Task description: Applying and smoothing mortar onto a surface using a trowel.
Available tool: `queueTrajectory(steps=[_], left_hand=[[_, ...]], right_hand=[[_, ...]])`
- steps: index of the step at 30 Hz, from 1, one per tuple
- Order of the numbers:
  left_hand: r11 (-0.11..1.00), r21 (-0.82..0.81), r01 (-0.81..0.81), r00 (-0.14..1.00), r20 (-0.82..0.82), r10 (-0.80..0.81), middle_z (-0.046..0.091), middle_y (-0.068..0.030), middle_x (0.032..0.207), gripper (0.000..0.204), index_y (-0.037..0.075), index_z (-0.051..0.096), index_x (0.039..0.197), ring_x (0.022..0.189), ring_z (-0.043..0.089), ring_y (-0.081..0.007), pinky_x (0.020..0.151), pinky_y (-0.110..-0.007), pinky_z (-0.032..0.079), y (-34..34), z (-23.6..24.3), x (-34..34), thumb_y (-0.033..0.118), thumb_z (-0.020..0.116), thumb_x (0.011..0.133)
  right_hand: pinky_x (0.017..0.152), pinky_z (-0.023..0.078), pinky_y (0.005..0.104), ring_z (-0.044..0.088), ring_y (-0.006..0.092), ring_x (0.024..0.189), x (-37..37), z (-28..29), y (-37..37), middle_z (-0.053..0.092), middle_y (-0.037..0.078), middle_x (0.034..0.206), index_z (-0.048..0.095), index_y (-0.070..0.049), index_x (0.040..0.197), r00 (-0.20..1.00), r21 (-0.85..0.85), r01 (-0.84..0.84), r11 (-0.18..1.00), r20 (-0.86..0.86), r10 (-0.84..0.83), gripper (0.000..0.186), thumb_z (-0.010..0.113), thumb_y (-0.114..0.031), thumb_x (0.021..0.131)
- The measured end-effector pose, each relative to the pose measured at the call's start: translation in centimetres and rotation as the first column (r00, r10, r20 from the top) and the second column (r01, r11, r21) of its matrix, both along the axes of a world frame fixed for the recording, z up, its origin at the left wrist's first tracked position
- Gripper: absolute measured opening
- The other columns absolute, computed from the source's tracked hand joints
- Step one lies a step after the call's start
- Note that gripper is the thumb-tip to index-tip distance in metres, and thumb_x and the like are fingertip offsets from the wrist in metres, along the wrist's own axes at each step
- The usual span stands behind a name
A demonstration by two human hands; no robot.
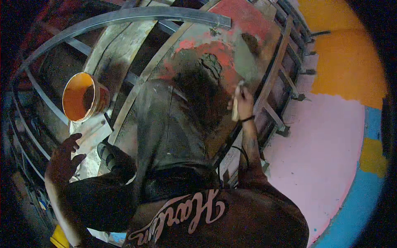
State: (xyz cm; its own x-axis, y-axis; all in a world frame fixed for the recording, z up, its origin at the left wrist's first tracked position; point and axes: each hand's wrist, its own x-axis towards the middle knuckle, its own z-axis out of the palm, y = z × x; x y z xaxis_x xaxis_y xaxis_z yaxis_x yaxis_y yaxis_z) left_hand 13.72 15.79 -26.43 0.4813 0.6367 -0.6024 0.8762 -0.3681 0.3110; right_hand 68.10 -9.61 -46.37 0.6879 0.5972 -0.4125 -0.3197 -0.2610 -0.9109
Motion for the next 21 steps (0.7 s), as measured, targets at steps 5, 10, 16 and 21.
queueTrajectory(steps=[5,10,16,21], left_hand=[[1.0,-0.03,0.007,1.0,-0.002,-0.007,0.068,-0.0151,0.107,0.066,0.014,0.052,0.143,0.101,0.066,-0.0297,0.092,-0.044,0.053,1.0,-1.2,0.0,0.014,0.079,0.083],[0.999,-0.038,0.016,0.999,-0.041,-0.018,0.067,-0.0144,0.106,0.066,0.013,0.052,0.143,0.099,0.065,-0.0302,0.092,-0.045,0.052,0.8,-1.4,-0.6,0.013,0.079,0.083],[0.998,0.051,-0.046,0.998,0.041,0.044,0.066,-0.0176,0.112,0.067,0.012,0.051,0.144,0.103,0.066,-0.0327,0.092,-0.044,0.053,-0.8,-0.9,-2.0,0.008,0.077,0.083],[0.998,0.034,-0.047,0.999,-0.012,0.048,0.066,-0.0171,0.116,0.066,0.013,0.05,0.144,0.105,0.065,-0.0329,0.093,-0.044,0.053,-1.0,-0.2,-1.3,0.009,0.076,0.084]], right_hand=[[0.063,0.058,0.0483,0.063,0.022,0.066,2.6,-2.8,4.3,0.056,0.002,0.076,0.061,-0.016,0.126,0.913,-0.195,-0.357,0.914,-0.281,0.296,0.053,0.055,-0.062,0.099],[0.064,0.057,0.0467,0.063,0.0217,0.066,-5.3,-10.5,-2.6,0.057,0.003,0.075,0.062,-0.013,0.117,0.913,-0.389,-0.407,0.827,-0.159,0.375,0.048,0.056,-0.058,0.099],[0.066,0.056,0.0448,0.063,0.0212,0.066,-12.6,-9.8,-18.0,0.059,0.003,0.073,0.063,-0.01,0.107,0.861,-0.416,-0.459,0.785,-0.426,0.278,0.044,0.057,-0.053,0.1],[0.067,0.055,0.0433,0.063,0.0208,0.065,-7.9,-12.6,-10.8,0.061,0.004,0.072,0.064,-0.008,0.099,0.885,-0.426,-0.465,0.776,-0.21,0.416,0.042,0.057,-0.049,0.101]])
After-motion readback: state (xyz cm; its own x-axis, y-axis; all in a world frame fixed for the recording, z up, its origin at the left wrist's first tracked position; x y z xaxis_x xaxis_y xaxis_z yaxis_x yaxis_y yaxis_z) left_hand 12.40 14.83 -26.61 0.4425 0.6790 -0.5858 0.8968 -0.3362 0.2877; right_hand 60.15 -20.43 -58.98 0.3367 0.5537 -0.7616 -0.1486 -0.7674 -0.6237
